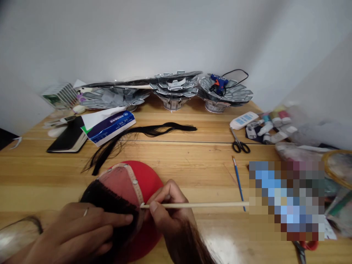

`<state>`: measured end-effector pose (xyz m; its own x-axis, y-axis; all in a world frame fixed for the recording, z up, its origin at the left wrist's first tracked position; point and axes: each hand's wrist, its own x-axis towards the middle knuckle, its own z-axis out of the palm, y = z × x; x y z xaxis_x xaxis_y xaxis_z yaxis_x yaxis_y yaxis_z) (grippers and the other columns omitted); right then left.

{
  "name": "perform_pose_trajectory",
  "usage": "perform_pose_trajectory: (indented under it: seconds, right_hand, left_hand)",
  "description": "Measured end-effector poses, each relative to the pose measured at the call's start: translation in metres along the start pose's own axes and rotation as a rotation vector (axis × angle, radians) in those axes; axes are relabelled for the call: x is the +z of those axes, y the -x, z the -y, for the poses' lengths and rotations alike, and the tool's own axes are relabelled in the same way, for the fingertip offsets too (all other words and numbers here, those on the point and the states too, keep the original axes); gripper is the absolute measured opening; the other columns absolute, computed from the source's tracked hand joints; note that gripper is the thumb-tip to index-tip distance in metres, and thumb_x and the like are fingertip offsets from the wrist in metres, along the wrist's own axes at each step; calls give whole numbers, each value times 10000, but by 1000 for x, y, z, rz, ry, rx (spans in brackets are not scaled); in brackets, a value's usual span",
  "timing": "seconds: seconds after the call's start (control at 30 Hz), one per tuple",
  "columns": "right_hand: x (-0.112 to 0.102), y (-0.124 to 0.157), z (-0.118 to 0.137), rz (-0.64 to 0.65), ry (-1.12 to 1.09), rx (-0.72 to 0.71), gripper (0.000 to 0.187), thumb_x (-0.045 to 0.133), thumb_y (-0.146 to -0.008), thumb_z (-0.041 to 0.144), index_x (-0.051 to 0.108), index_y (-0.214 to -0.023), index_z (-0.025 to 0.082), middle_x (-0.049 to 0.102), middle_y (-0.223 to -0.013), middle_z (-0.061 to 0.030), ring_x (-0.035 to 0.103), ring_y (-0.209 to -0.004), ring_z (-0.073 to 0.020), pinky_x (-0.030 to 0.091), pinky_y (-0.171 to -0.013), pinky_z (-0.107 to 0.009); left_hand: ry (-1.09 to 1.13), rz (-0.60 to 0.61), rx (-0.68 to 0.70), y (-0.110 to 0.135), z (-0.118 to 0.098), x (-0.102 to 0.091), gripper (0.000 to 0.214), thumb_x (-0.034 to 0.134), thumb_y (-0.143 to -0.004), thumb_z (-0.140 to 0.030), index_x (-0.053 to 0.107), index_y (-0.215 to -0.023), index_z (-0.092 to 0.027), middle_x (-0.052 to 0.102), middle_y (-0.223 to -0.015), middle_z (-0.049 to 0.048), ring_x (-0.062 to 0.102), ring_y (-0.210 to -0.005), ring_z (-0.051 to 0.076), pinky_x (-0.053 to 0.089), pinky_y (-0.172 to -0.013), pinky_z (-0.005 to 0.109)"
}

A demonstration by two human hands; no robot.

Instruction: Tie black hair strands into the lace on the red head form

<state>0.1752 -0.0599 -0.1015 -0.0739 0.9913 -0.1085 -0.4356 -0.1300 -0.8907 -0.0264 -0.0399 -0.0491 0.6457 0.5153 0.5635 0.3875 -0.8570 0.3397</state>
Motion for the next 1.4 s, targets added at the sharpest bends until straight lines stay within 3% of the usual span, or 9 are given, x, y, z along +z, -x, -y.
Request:
perform_pose_trajectory:
  seconds: [0.17, 0.27, 0.4, 0.47, 0.57, 0.63, 1.03, 1.2, 1.4]
  right_hand:
    - [-3, -1, 2, 32, -13, 56, 366, 818, -840, 468, 565, -735, 226, 682, -612, 30, 390, -459, -92, 240, -451, -225]
    - [-3, -2, 2, 25, -52, 105, 408, 839, -833, 490, 548, -743, 218, 692, -595, 41, 350, -419, -62, 227, -445, -204]
    - [-2, -1, 4, -8, -66, 127, 453, 877, -798, 520, 556, -740, 205, 669, -572, 47, 376, -437, -56, 255, -465, -185]
    - [-1, -1, 5, -19, -69, 153, 482, 898, -767, 540, 555, -734, 203, 661, -565, 47, 393, -451, -59, 270, -479, -184]
    - [1, -1, 7, -13, -77, 177, 517, 914, -731, 570, 550, -725, 203, 657, -564, 49, 384, -446, -54, 255, -473, -183]
    - [1, -1, 7, -6, -85, 174, 516, 913, -731, 570, 550, -725, 203, 655, -560, 52, 382, -443, -52, 244, -470, -181]
    - [0, -2, 4, -2, -75, 155, 429, 870, -797, 483, 551, -733, 204, 631, -539, 69, 367, -431, -42, 269, -454, -167]
    - [0, -2, 3, 9, -82, 157, 404, 847, -822, 471, 543, -760, 212, 625, -532, 74, 361, -424, -42, 268, -447, -153]
    - [-3, -6, -1, 31, -99, 151, 427, 846, -817, 520, 545, -788, 220, 613, -504, 82, 357, -402, -45, 289, -425, -147]
  left_hand:
    - [208, 117, -116, 7, 3, -4, 336, 362, -1156, -293, 651, -1016, -191, 795, -892, 9, 752, -726, 110, 554, -655, 149]
    - [266, 226, -321, 2, 0, -7, 416, 358, -1149, -367, 594, -844, -211, 691, -729, -39, 641, -607, 93, 480, -568, 147]
    - [218, 223, -385, -18, -7, -11, 405, 415, -1112, -330, 605, -776, -206, 649, -652, -67, 562, -517, 76, 406, -495, 145]
    - [186, 343, -436, -29, -9, -15, 335, 470, -1067, -261, 679, -811, -203, 693, -692, -55, 581, -550, 88, 411, -526, 158]
    - [147, 646, -588, -43, -7, -22, 271, 519, -1034, -212, 763, -915, -195, 772, -842, -6, 648, -692, 129, 446, -640, 197]
    - [140, 744, -647, -49, -6, -25, 281, 512, -1051, -247, 766, -947, -185, 772, -868, 7, 646, -717, 138, 442, -664, 215]
    - [-125, 880, -643, -59, -13, -15, 256, 503, -1005, -215, 737, -903, -183, 763, -882, 54, 617, -703, 180, 386, -644, 302]
    - [-262, 992, -642, -67, -22, -13, 296, 464, -1032, -218, 760, -1019, -208, 786, -946, 90, 705, -764, 254, 429, -637, 335]
    - [-399, 1161, -531, -77, -37, -13, 344, 490, -907, 6, 776, -984, -168, 771, -935, 119, 718, -748, 281, 447, -599, 333]
